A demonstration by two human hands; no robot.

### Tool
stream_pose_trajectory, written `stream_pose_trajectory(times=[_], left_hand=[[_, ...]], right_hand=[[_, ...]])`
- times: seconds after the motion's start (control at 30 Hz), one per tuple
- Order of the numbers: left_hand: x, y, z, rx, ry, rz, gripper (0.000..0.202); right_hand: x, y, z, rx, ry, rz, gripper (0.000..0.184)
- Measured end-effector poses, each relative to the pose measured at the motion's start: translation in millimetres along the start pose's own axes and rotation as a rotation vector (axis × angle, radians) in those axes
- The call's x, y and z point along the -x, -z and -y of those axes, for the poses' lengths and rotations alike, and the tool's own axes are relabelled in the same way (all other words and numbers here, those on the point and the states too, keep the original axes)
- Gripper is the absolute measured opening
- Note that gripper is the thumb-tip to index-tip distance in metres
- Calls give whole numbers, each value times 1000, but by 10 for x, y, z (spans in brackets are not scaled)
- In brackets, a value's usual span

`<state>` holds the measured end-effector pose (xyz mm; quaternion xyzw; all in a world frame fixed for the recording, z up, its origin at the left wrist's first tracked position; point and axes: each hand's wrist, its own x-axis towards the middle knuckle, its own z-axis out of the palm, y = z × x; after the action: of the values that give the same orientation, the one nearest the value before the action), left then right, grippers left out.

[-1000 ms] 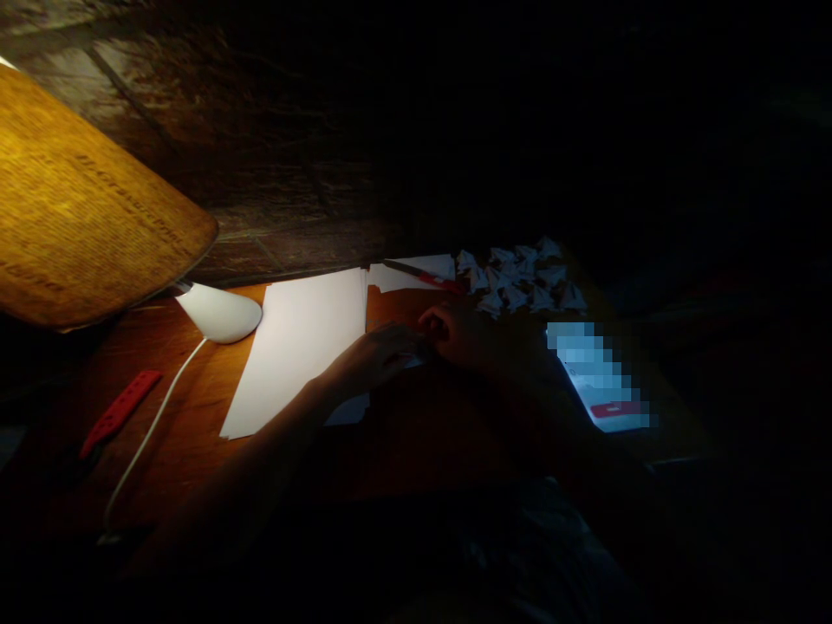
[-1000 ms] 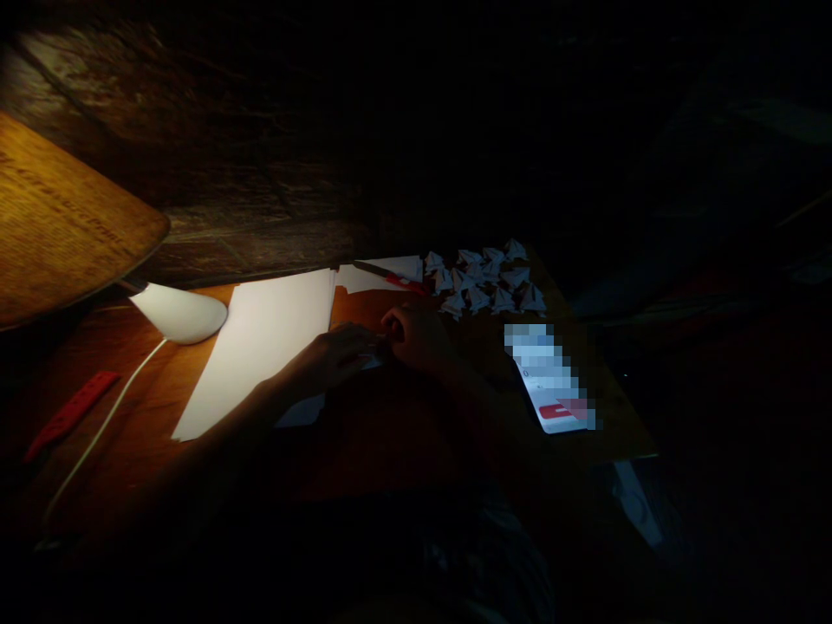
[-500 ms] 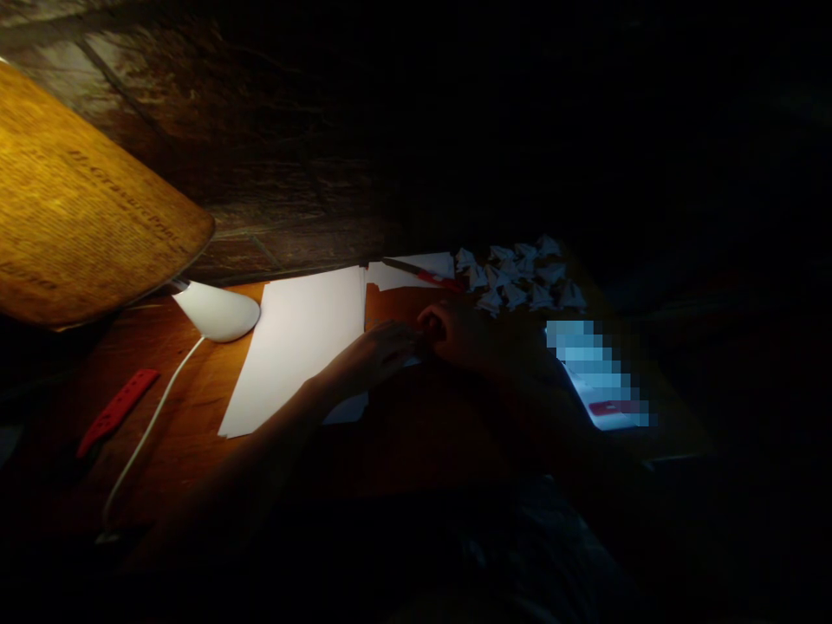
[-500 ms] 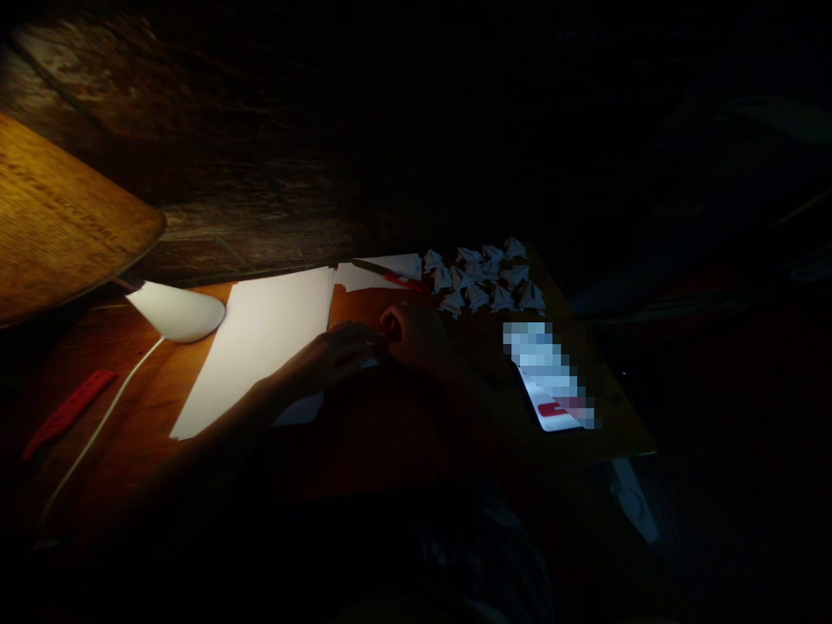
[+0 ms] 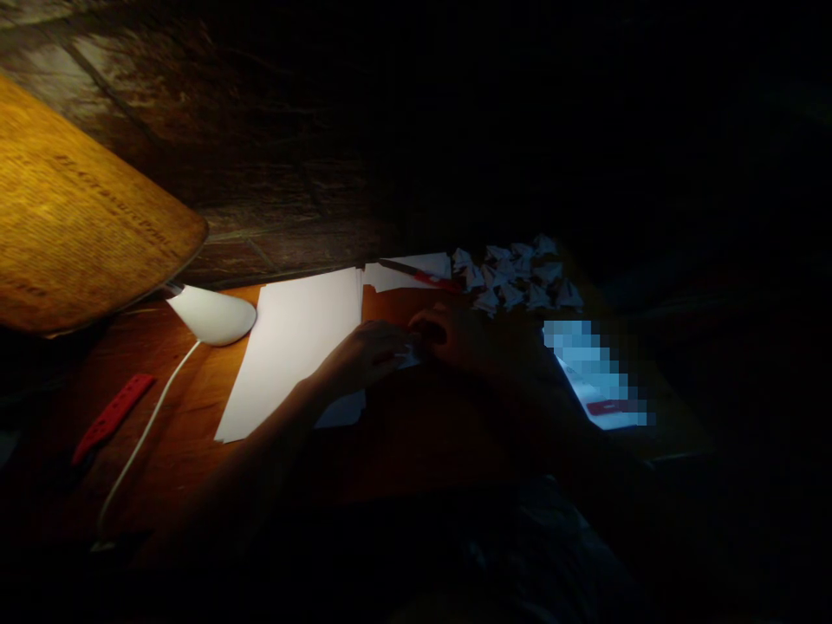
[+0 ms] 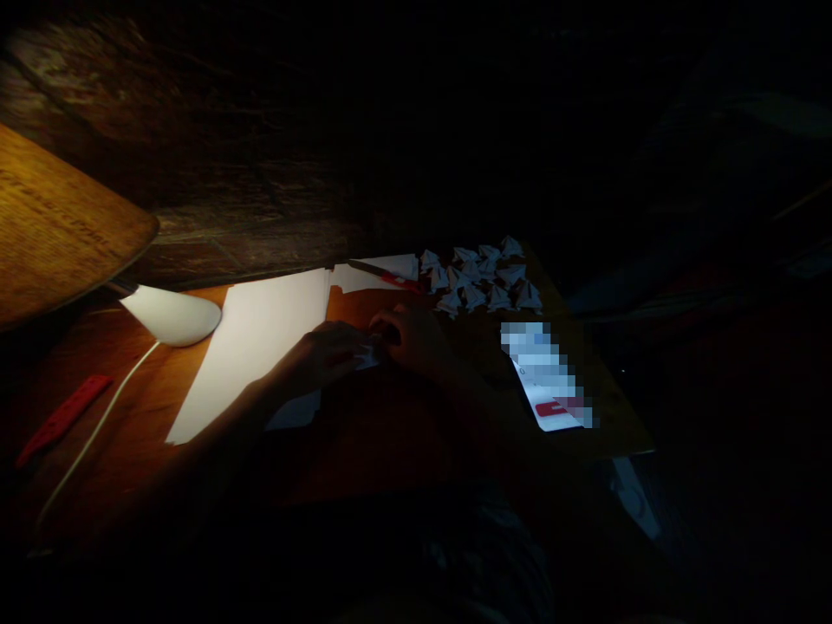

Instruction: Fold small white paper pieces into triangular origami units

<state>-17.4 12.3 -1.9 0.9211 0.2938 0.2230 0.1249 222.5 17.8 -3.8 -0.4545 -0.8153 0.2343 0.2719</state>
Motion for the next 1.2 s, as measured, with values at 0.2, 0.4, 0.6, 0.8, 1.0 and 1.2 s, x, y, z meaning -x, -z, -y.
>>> stream_pose_trajectory(times=[0.2,0.4,0.6,0.8,1.0,1.2], left_hand=[[-4,19,6,-128,-4,20,21],[16,9,10,-210,-54,-20,19],[-5,0,-63,-198,-45,70,27],[-24,-11,-97,-206,-63,83,28],[-24,1,-98,-184,-46,83,30],[-3,17,-82,-150,-36,91,25]], right_hand=[[0,-10,-25,35,-2,13,12],[14,21,2,68,-10,14,5],[28,100,46,35,-34,63,4],[19,109,33,40,-30,69,5],[19,120,45,47,-36,76,7],[25,160,60,73,-1,121,8]])
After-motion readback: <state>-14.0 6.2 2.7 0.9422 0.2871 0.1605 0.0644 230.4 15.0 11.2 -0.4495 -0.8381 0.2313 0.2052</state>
